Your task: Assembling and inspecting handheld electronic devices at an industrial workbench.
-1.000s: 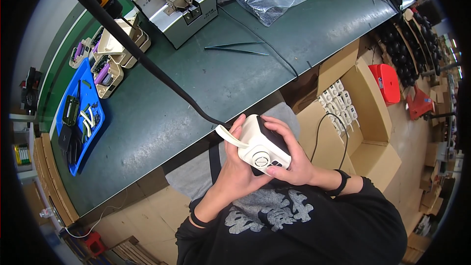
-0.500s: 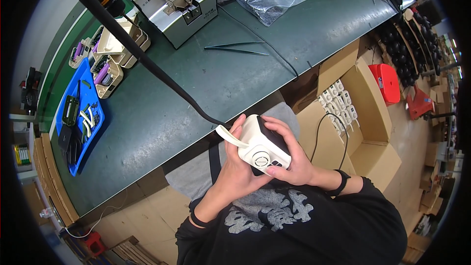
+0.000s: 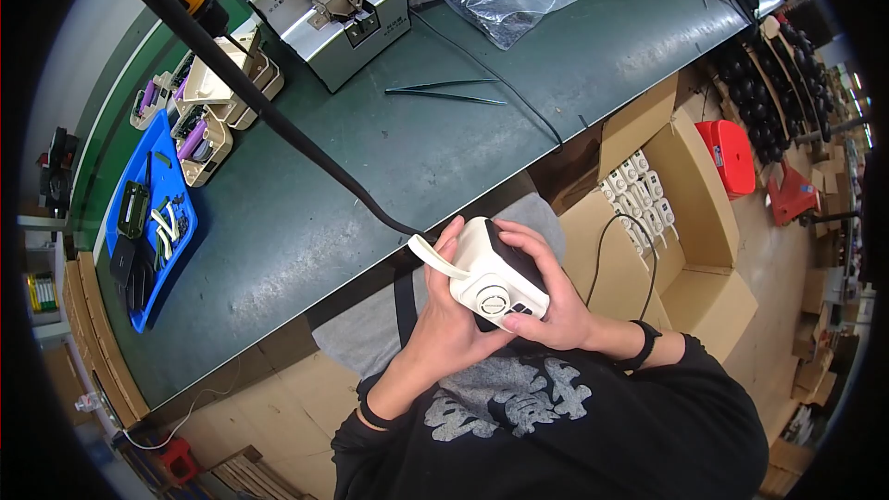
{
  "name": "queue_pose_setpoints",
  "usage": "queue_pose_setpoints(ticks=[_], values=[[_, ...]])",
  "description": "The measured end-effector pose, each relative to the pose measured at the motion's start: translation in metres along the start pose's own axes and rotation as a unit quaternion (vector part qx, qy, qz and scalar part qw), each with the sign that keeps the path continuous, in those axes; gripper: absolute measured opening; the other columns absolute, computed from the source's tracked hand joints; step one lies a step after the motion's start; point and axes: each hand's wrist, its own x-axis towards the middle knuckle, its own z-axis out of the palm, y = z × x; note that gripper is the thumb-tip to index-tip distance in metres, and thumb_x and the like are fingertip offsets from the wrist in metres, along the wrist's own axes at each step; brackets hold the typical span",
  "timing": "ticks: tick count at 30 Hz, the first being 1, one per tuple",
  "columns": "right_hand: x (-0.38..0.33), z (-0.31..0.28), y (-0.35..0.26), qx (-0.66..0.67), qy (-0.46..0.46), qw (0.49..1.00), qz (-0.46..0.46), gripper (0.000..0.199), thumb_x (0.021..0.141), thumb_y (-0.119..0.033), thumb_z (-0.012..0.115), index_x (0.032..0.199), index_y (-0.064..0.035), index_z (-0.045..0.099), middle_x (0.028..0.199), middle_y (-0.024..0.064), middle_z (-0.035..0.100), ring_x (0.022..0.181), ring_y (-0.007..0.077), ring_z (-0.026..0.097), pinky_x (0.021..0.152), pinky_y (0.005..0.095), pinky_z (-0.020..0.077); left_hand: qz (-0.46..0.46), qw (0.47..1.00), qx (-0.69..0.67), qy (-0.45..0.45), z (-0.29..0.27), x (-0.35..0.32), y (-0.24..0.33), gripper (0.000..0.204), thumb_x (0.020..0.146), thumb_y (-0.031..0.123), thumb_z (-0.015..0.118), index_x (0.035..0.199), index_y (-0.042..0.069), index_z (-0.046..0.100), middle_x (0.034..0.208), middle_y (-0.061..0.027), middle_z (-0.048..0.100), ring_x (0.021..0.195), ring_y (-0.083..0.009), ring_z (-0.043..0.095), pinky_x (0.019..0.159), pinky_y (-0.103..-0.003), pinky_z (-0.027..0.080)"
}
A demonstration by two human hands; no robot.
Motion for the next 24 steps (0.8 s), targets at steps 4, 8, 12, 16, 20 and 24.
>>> queue_pose_setpoints(ticks=[4,8,12,16,20,24], values=[[0.0,-0.0001,-0.0001,-0.003,0.0,1.0,-0.001,0.079,0.073,-0.016,0.071,0.14,-0.0007,0.032,0.146,0.0217,0.029,0.135,0.034,0.033,0.11,0.0419,0.0287,-0.004,1.0,0.001,0.0,0.0002,-0.0005,0.0003,0.124,0.06,0.019,0.089,0.145,0.002,0.001,0.149,-0.0316,0.015,0.136,-0.0467,0.028,0.109,-0.051,0.029],[0.0004,0.0003,-0.0005,-0.002,-0.001,1.0,0.0,0.079,0.073,-0.016,0.071,0.14,0.0,0.032,0.146,0.0219,0.028,0.135,0.0339,0.033,0.11,0.0417,0.0285,-0.002,1.0,-0.009,0.005,0.001,-0.0012,-0.0011,0.124,0.06,0.018,0.089,0.145,0.002,0.001,0.149,-0.0319,0.015,0.136,-0.047,0.028,0.109,-0.051,0.029],[0.0002,0.0003,-0.0006,0.002,-0.002,1.0,0.001,0.079,0.074,-0.017,0.071,0.14,0.0002,0.032,0.146,0.022,0.028,0.135,0.0337,0.033,0.11,0.0414,0.0285,0.006,1.0,-0.011,0.011,0.0011,-0.0012,-0.0019,0.124,0.06,0.018,0.089,0.145,0.002,0.001,0.149,-0.032,0.015,0.136,-0.0473,0.028,0.109,-0.051,0.029],[0.0004,0.0008,-0.0006,0.004,-0.003,1.0,0.0,0.079,0.074,-0.018,0.071,0.141,0.0003,0.031,0.146,0.0219,0.028,0.135,0.0336,0.033,0.11,0.0413,0.0284,0.006,1.0,-0.009,0.013,0.0011,-0.0016,-0.0019,0.124,0.06,0.018,0.089,0.145,0.002,0.0,0.149,-0.0322,0.015,0.135,-0.0473,0.028,0.109,-0.051,0.03],[0.0003,0.0004,-0.0006,0.002,-0.004,1.0,0.001,0.079,0.075,-0.018,0.071,0.141,0.0,0.031,0.146,0.0219,0.028,0.135,0.0336,0.032,0.11,0.0413,0.0285,0.006,1.0,-0.006,0.008,0.0007,-0.0012,-0.0016,0.124,0.06,0.018,0.089,0.145,0.002,0.0,0.149,-0.0322,0.015,0.135,-0.0473,0.028,0.109,-0.051,0.03],[-0.0003,0.0009,0.0003,0.006,-0.002,1.0,0.002,0.079,0.074,-0.018,0.071,0.141,-0.0004,0.032,0.146,0.0217,0.028,0.135,0.0337,0.033,0.11,0.0415,0.0287,0.003,1.0,-0.014,0.009,0.0014,-0.0016,-0.0025,0.124,0.06,0.018,0.089,0.145,0.001,0.001,0.149,-0.0318,0.015,0.136,-0.0471,0.028,0.109,-0.051,0.03]])
